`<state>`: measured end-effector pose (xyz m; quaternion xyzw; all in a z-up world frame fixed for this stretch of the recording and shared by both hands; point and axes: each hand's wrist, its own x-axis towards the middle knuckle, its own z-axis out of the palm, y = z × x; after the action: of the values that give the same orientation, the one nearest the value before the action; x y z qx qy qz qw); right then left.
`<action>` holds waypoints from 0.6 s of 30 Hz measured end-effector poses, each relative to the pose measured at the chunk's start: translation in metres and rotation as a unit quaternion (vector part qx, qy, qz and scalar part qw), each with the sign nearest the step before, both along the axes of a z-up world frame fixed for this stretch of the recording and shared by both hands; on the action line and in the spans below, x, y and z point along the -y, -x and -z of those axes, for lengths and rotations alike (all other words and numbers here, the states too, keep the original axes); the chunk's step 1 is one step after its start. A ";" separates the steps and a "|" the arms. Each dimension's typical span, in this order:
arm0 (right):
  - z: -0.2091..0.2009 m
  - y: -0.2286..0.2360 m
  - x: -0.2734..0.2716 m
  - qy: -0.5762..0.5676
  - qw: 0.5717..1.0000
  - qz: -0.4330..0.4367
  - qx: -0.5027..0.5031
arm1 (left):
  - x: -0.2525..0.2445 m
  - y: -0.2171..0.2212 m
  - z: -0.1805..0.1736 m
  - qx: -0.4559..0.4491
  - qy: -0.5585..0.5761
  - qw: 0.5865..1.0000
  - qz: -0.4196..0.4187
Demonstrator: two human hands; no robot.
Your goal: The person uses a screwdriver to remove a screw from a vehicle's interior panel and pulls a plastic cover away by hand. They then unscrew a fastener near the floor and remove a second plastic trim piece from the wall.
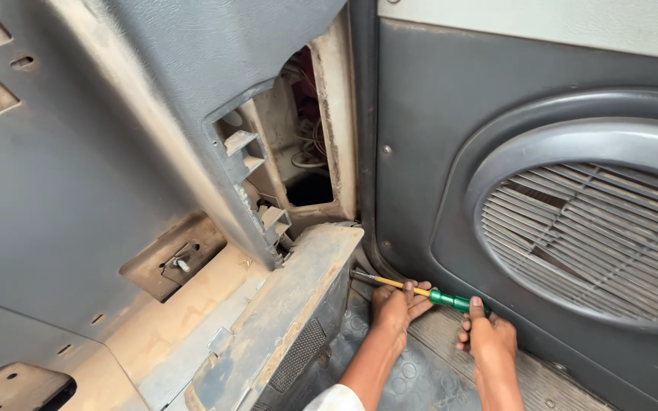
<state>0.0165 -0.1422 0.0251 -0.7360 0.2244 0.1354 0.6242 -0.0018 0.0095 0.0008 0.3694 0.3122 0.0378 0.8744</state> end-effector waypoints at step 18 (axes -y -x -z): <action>0.010 0.031 -0.021 0.023 0.990 -0.025 0.140 | -0.001 0.010 -0.003 0.067 0.021 0.998 -0.008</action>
<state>-0.0147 -0.1210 0.0155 -0.7672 0.1193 0.0414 0.6289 -0.0113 0.0110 0.0042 0.3454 0.2566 0.0630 0.9005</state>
